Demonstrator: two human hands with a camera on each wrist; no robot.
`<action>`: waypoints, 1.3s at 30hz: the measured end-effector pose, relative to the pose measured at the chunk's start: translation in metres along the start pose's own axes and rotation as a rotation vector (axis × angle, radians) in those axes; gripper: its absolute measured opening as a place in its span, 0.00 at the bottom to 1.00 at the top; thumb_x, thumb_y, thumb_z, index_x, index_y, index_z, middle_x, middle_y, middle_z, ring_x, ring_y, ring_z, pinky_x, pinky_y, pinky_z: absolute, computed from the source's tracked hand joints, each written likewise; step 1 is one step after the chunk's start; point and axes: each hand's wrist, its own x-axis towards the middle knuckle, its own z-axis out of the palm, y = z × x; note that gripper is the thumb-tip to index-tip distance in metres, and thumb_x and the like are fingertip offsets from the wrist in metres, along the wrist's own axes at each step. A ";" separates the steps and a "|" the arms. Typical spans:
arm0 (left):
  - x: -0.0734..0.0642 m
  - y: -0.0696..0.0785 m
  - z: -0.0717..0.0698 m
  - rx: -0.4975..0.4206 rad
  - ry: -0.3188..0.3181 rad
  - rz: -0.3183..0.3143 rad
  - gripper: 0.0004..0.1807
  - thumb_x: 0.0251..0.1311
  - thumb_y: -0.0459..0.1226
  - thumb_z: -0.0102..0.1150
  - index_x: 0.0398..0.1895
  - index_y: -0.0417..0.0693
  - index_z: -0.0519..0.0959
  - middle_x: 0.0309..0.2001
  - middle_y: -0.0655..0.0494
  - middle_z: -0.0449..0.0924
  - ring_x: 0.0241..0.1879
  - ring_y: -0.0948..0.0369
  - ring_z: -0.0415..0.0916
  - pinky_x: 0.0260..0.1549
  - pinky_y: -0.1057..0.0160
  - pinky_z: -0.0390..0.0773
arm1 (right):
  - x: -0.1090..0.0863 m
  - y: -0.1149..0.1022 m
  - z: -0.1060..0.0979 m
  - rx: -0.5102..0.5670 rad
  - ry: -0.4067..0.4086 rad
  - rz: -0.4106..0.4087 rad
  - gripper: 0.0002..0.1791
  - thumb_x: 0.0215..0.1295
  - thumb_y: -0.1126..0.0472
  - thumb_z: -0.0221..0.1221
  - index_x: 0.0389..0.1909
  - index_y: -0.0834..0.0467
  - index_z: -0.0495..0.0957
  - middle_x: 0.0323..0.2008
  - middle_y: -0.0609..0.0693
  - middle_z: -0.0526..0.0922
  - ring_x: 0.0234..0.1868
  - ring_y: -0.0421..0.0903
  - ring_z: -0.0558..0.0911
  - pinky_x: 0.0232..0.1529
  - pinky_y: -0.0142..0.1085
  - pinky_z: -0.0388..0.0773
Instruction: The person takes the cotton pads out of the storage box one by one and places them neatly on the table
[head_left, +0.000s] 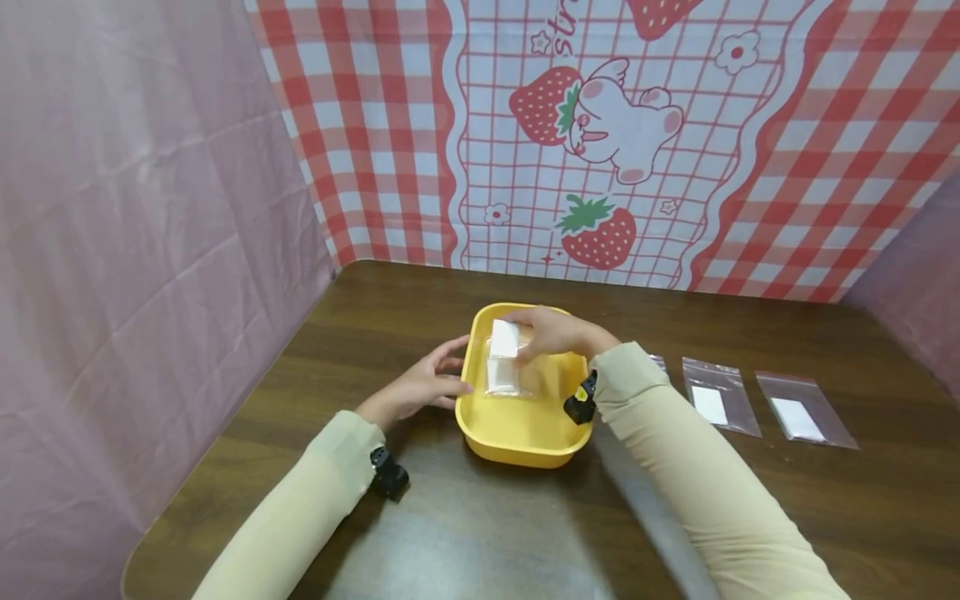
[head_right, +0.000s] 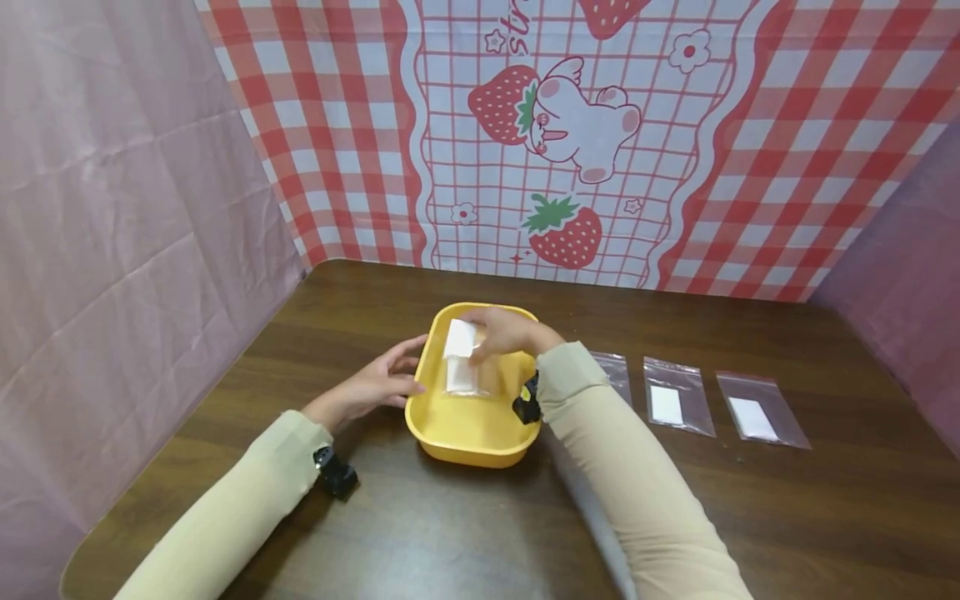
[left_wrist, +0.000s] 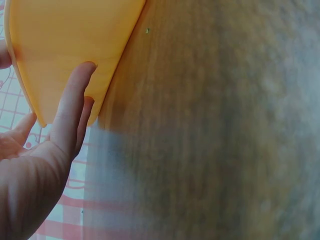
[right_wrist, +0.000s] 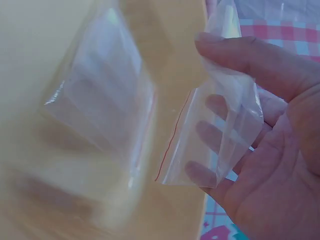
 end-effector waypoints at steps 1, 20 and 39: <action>0.000 0.000 0.000 0.001 0.001 0.001 0.44 0.53 0.25 0.59 0.72 0.57 0.52 0.63 0.37 0.58 0.54 0.45 0.70 0.41 0.51 0.80 | -0.002 -0.002 -0.002 -0.001 0.003 0.003 0.37 0.51 0.62 0.67 0.63 0.59 0.66 0.58 0.55 0.72 0.55 0.50 0.69 0.60 0.46 0.64; -0.002 0.000 0.001 0.026 0.038 -0.032 0.45 0.53 0.26 0.60 0.72 0.60 0.53 0.64 0.39 0.56 0.53 0.47 0.71 0.40 0.53 0.80 | -0.055 -0.016 -0.008 -0.057 0.152 -0.091 0.41 0.48 0.60 0.70 0.65 0.58 0.65 0.58 0.56 0.72 0.52 0.51 0.72 0.52 0.45 0.71; -0.001 -0.002 0.001 0.002 -0.008 0.000 0.44 0.55 0.25 0.59 0.72 0.58 0.52 0.64 0.37 0.56 0.49 0.48 0.74 0.41 0.51 0.80 | -0.128 -0.002 0.002 -0.001 0.276 -0.070 0.42 0.47 0.57 0.72 0.65 0.55 0.65 0.59 0.55 0.72 0.57 0.53 0.71 0.53 0.53 0.72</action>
